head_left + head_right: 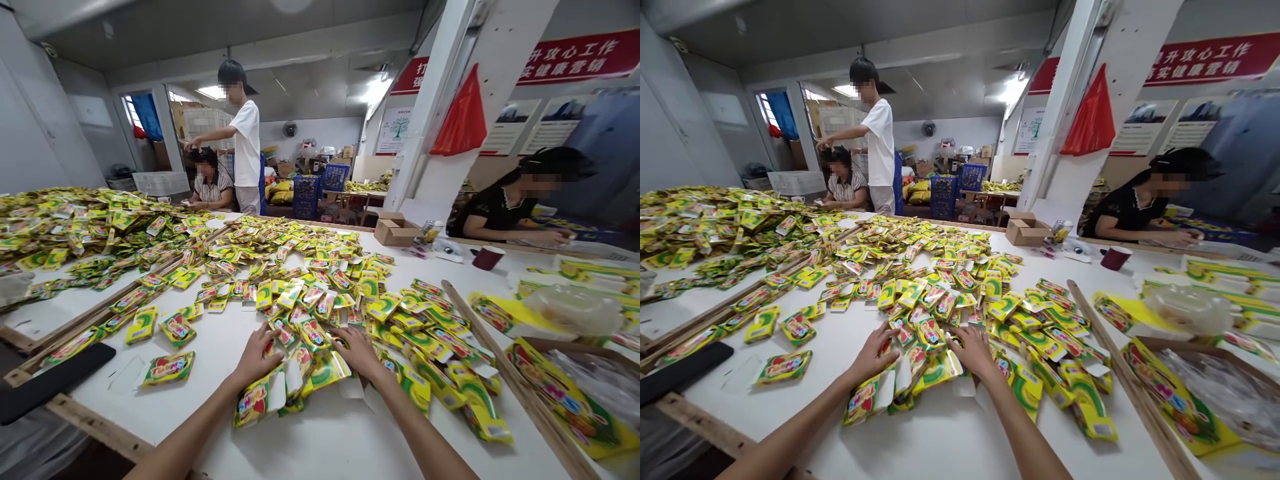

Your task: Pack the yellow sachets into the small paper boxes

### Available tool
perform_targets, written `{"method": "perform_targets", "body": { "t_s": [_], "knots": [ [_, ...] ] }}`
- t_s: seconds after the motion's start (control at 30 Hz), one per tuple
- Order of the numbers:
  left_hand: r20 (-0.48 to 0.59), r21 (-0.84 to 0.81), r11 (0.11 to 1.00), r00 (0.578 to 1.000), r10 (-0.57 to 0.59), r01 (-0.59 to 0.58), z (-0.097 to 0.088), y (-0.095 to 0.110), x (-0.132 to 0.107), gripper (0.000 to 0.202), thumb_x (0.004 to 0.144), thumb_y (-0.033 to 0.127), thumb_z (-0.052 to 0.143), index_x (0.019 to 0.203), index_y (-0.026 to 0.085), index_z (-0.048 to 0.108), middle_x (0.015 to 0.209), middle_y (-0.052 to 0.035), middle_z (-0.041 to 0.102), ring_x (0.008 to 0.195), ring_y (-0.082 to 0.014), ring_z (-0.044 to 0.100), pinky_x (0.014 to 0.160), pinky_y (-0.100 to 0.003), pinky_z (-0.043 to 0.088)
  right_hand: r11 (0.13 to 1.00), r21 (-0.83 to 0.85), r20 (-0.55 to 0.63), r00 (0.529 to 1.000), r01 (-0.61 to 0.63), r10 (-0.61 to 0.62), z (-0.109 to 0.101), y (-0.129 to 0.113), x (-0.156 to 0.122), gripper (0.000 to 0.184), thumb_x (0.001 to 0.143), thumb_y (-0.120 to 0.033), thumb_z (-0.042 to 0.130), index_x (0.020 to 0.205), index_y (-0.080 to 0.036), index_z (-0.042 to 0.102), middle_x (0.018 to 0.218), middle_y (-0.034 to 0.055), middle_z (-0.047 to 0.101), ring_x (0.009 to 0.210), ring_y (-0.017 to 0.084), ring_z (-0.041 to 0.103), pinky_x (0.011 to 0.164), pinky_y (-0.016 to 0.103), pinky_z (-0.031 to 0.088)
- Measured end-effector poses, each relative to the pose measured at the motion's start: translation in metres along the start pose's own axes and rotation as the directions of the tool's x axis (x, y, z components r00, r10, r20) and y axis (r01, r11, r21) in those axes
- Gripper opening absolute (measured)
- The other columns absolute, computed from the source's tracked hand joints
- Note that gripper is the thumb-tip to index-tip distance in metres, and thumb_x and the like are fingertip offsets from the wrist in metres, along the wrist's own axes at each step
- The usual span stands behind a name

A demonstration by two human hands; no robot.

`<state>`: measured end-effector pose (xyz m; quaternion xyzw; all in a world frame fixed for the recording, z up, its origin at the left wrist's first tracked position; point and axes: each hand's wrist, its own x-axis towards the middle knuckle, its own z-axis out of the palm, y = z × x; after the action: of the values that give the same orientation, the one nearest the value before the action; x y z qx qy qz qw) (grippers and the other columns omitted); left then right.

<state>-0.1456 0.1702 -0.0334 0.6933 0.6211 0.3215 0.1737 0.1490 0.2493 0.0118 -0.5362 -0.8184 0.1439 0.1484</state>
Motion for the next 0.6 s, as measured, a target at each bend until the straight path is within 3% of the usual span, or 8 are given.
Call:
{"method": "perform_targets", "body": {
  "t_s": [0.13, 0.23, 0.4, 0.6],
  "knots": [
    [0.083, -0.079, 0.996, 0.996, -0.034, 0.040, -0.006, 0.020, -0.021, 0.064, 0.080, 0.053, 0.058, 0.137, 0.026, 0.046, 0.152, -0.0111, 0.027, 0.140, -0.0324, 0.024, 0.114, -0.055, 0.016, 0.993, 0.095, -0.030, 0.997, 0.072, -0.069, -0.010, -0.003, -0.026, 0.035, 0.084, -0.042, 0.051, 0.110, -0.026, 0.069, 0.114, 0.0057, 0.064, 0.112, 0.026, 0.054, 0.099, 0.041, 0.036],
    [0.043, -0.130, 0.988, 0.996, -0.075, 0.080, -0.019, 0.034, -0.044, 0.064, 0.083, 0.051, 0.055, 0.140, 0.026, 0.040, 0.151, -0.0100, 0.029, 0.141, -0.0307, 0.022, 0.115, -0.055, 0.012, 0.986, 0.144, -0.145, 0.987, 0.083, -0.062, -0.020, -0.001, -0.053, 0.038, 0.088, -0.042, 0.043, 0.107, -0.021, 0.069, 0.118, 0.0086, 0.062, 0.113, 0.024, 0.054, 0.099, 0.036, 0.038],
    [0.045, -0.247, 0.963, 0.994, -0.104, 0.112, -0.032, 0.047, -0.101, 0.062, 0.084, 0.049, 0.054, 0.140, 0.026, 0.039, 0.148, -0.0092, 0.034, 0.139, -0.0269, 0.029, 0.115, -0.047, 0.025, 0.934, 0.352, -0.386, 0.919, 0.062, 0.084, -0.024, 0.001, -0.116, 0.040, 0.088, -0.050, 0.045, 0.099, -0.022, 0.070, 0.107, 0.0090, 0.067, 0.104, 0.026, 0.060, 0.090, 0.039, 0.048],
    [0.140, -0.253, 0.952, 0.980, -0.141, 0.173, -0.031, 0.051, -0.147, 0.074, 0.082, 0.052, 0.056, 0.145, 0.026, 0.029, 0.152, -0.0096, 0.024, 0.142, -0.0280, 0.020, 0.118, -0.049, 0.016, 0.873, 0.486, -0.397, 0.885, -0.023, 0.245, 0.001, -0.007, -0.169, 0.039, 0.079, -0.057, 0.055, 0.090, -0.024, 0.072, 0.098, 0.0082, 0.070, 0.092, 0.028, 0.066, 0.075, 0.036, 0.056]
  ]
}}
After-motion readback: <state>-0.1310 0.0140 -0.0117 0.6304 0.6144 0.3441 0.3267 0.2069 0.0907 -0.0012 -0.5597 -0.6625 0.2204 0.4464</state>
